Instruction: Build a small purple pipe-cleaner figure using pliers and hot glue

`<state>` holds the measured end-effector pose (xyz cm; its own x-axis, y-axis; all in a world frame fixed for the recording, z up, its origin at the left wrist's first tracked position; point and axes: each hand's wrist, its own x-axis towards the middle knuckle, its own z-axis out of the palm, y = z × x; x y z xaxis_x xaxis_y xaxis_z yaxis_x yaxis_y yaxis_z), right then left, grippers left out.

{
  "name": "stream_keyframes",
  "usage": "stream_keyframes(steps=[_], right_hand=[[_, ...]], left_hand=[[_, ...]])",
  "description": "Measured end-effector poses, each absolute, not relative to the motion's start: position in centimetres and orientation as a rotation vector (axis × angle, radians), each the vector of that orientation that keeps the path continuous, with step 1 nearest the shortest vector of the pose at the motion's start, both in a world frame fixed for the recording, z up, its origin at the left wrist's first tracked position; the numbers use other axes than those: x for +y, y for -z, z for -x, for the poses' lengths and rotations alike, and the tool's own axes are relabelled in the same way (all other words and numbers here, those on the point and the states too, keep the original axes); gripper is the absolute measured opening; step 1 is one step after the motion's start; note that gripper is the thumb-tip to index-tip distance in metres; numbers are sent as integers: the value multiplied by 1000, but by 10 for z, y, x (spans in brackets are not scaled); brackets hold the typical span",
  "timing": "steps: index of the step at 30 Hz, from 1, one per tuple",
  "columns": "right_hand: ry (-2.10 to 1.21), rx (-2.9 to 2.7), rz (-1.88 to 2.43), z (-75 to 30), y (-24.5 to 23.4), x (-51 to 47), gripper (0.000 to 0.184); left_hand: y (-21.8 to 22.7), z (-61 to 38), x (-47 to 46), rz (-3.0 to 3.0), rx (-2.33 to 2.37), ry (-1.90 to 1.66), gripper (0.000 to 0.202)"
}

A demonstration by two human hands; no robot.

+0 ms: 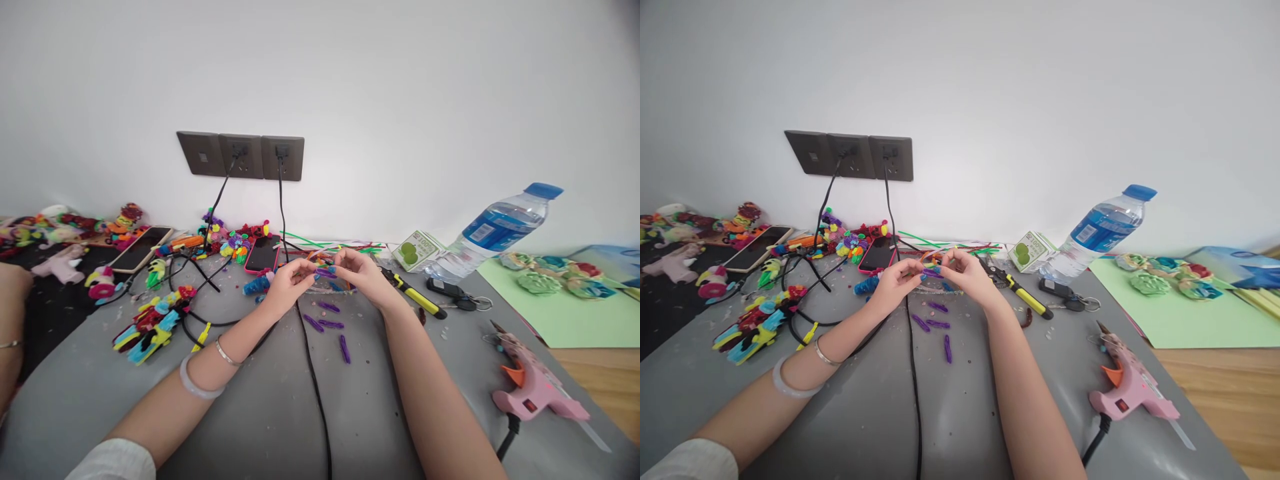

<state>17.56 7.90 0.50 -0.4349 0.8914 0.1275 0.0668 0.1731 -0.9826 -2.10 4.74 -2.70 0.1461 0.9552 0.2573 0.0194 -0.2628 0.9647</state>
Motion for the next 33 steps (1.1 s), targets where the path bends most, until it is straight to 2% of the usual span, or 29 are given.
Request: stream_keyframes(steps=[22,27,33], right_hand=[[-1323,-1679,900,-173,-7,78,36],[-1347,-1627,912,-175,-5,80,42],[-1431,-1686,826,-170,-10,74,32]], left_hand=[[23,21,45,-1529,970,-1318,20],[21,22,45,-1504,963,-1351,20],[20,21,44,-1556,936,-1404,18]])
